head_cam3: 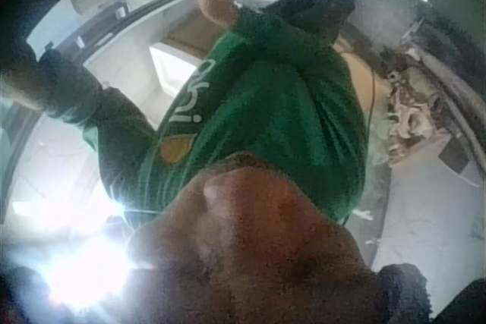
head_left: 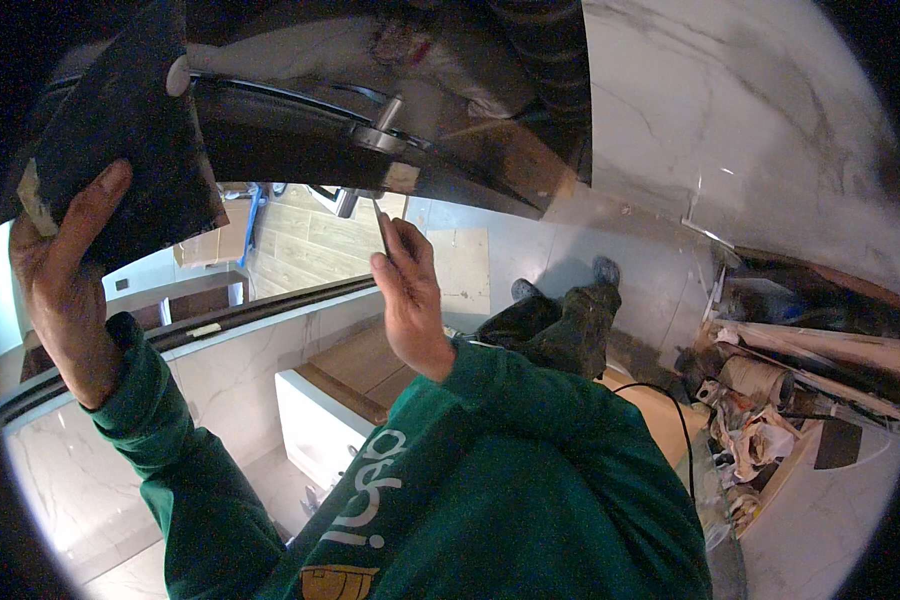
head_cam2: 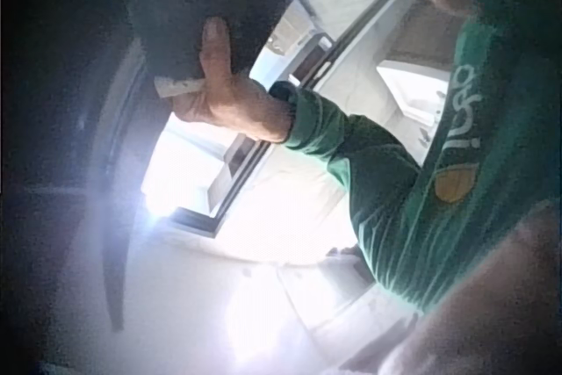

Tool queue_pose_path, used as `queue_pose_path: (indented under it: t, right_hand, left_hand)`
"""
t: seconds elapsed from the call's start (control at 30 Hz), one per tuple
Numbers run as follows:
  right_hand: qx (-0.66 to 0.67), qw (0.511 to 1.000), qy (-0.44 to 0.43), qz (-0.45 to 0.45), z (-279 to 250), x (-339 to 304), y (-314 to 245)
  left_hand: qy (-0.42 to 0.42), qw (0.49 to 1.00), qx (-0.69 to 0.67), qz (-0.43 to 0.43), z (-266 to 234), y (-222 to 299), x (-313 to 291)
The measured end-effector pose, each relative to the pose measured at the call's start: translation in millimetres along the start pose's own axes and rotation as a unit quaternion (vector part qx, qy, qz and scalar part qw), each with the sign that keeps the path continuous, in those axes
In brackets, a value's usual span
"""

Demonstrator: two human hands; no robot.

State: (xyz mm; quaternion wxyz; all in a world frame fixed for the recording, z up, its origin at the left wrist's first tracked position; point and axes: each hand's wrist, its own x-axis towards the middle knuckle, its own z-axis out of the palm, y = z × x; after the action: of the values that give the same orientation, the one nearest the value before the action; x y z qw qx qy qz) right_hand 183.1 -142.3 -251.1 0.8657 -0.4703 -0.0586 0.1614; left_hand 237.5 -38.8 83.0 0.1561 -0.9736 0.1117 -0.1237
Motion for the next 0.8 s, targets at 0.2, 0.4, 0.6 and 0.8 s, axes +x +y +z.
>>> queue_pose_path:
  t: [0.2, 0.4, 0.6, 0.8]
  right_hand:
    - [-0.043, 0.995, 0.021, 0.090, -58.3, -18.2, -2.6]
    - [-0.087, 0.996, 0.012, 0.001, -77.7, -17.6, 7.7]
    - [0.058, 0.985, -0.075, 0.143, -108.3, -41.5, -72.7]
    - [0.029, 0.949, -0.152, 0.276, -83.2, -46.2, -123.7]
  left_hand:
    - [0.006, 0.999, -0.031, -0.035, -5.6, 4.3, -5.8]
    - [0.074, 0.872, -0.362, -0.321, -4.7, 10.4, -19.5]
    - [0.137, 0.836, -0.443, -0.294, -46.3, 32.5, -82.5]
    - [0.267, 0.549, -0.665, -0.430, -18.9, 79.3, -209.1]
